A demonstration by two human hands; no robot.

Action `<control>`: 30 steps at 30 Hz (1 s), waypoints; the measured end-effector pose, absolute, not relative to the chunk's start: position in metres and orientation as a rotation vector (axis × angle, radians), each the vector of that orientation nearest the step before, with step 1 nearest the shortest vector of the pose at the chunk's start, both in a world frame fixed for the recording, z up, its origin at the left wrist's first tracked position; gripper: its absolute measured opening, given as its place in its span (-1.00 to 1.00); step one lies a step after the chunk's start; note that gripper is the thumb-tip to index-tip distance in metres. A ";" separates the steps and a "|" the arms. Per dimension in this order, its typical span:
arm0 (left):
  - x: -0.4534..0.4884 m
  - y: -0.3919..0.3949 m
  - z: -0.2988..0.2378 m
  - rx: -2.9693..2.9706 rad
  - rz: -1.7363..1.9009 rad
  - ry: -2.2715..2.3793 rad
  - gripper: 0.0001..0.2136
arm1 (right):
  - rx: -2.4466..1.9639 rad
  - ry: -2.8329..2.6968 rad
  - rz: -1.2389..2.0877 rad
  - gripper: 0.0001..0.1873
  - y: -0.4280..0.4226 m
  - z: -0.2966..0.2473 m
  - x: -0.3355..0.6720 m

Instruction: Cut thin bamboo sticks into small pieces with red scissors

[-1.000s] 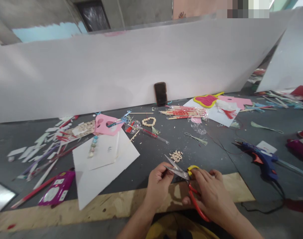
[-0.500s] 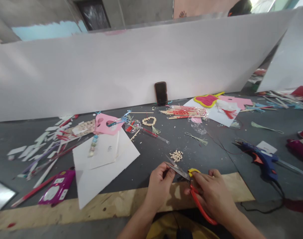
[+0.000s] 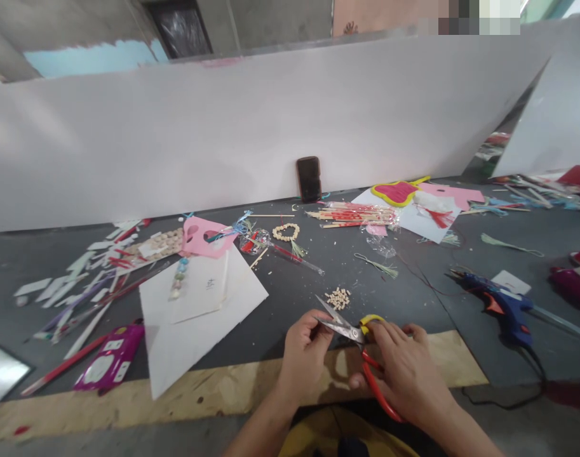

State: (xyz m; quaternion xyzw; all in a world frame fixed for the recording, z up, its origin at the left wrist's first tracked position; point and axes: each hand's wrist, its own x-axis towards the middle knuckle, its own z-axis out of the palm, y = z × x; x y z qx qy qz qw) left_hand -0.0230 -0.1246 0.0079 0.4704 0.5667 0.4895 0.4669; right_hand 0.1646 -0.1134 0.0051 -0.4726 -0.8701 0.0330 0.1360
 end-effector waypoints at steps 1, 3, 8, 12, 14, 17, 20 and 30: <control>-0.023 -0.124 0.009 1.146 1.184 1.386 -0.89 | -1.369 -2.513 0.091 -0.57 -0.114 0.004 0.165; -0.023 -0.124 0.011 1.122 1.146 1.363 -0.90 | -1.375 -2.494 0.088 -0.59 -0.114 0.002 0.165; -0.023 -0.123 0.012 1.071 1.129 1.319 -0.89 | -1.309 -2.468 0.061 -0.75 -0.111 0.002 0.167; -0.021 -0.123 0.010 1.087 1.132 1.333 -0.86 | -1.245 -2.503 0.029 -0.77 -0.108 0.006 0.169; -0.021 -0.124 0.009 1.101 1.132 1.346 -0.82 | -1.247 -2.525 0.036 -0.78 -0.108 0.008 0.169; -0.020 -0.125 0.009 1.104 1.144 1.360 -0.81 | -1.253 -2.547 0.057 -0.76 -0.108 0.011 0.167; -0.020 -0.125 0.008 1.112 1.180 1.370 -0.81 | -1.283 -2.527 0.044 -0.76 -0.109 0.011 0.165; -0.020 -0.126 0.007 1.116 1.168 1.384 -0.84 | -1.365 -2.484 0.061 -0.64 -0.115 0.006 0.165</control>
